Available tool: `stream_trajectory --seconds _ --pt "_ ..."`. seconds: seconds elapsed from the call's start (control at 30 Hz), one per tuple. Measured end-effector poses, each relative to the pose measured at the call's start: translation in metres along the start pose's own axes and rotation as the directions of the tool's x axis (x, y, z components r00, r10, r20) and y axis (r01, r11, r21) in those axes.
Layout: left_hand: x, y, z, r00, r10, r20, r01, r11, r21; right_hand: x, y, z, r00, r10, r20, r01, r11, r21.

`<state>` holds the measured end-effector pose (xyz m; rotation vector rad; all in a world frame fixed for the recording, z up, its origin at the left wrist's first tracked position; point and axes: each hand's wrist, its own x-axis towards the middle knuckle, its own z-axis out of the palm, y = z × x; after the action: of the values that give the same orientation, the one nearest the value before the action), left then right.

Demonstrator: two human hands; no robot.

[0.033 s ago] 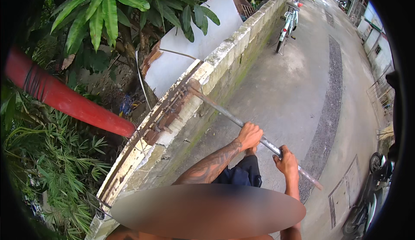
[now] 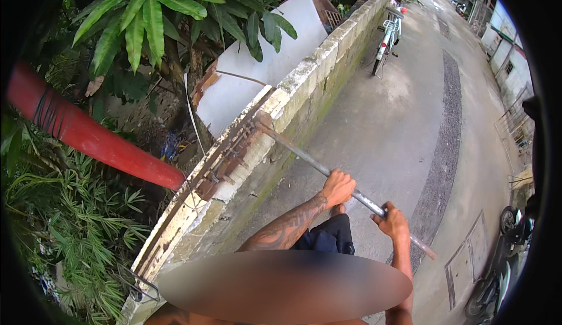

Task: The person uses a long metal bar to bend a U-shaped metal rod against a concrete curb, repeatedly adjusting the rod and applying leverage. After completing the bend, the person walks to a nearby workshop where another person cuts metal rods with a chop saw, and the person gathers the cut pieces.

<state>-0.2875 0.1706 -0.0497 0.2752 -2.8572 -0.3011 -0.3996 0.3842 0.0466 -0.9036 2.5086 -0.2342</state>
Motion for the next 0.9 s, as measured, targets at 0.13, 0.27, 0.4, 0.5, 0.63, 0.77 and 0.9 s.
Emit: stream_trajectory --seconds 0.13,0.27,0.4,0.5,0.63,0.77,0.9 --pt "0.010 0.002 -0.004 1.000 -0.019 -0.012 0.019 0.999 0.035 -0.008 0.047 0.011 0.980 0.082 -0.184 -0.131 0.953 -0.272" --pt "-0.002 -0.001 -0.015 0.998 -0.037 -0.048 0.035 0.998 -0.053 -0.033 0.033 0.021 0.930 0.078 -0.358 -0.179 0.950 -0.256" --pt "-0.041 0.003 -0.031 0.996 0.067 -0.057 -0.069 0.997 -0.040 -0.098 0.014 0.048 0.920 0.089 -0.382 -0.190 0.954 -0.234" --pt "-0.049 -0.002 -0.036 0.987 0.098 -0.126 -0.105 0.993 -0.050 -0.105 0.001 0.034 0.941 0.076 -0.331 -0.156 0.962 -0.223" --pt "-0.034 -0.002 -0.032 0.999 0.038 0.030 -0.037 0.998 -0.047 -0.078 0.022 0.028 0.967 0.024 -0.252 -0.081 0.973 -0.216" --pt "-0.002 0.016 -0.027 0.976 0.019 0.215 -0.018 1.000 -0.006 -0.048 0.066 0.026 0.995 0.004 -0.104 -0.021 0.986 -0.166" --pt "0.013 0.134 0.035 0.982 0.174 0.068 -0.152 0.957 -0.249 -0.086 0.193 0.000 0.994 0.091 -0.063 -0.103 0.971 -0.216"
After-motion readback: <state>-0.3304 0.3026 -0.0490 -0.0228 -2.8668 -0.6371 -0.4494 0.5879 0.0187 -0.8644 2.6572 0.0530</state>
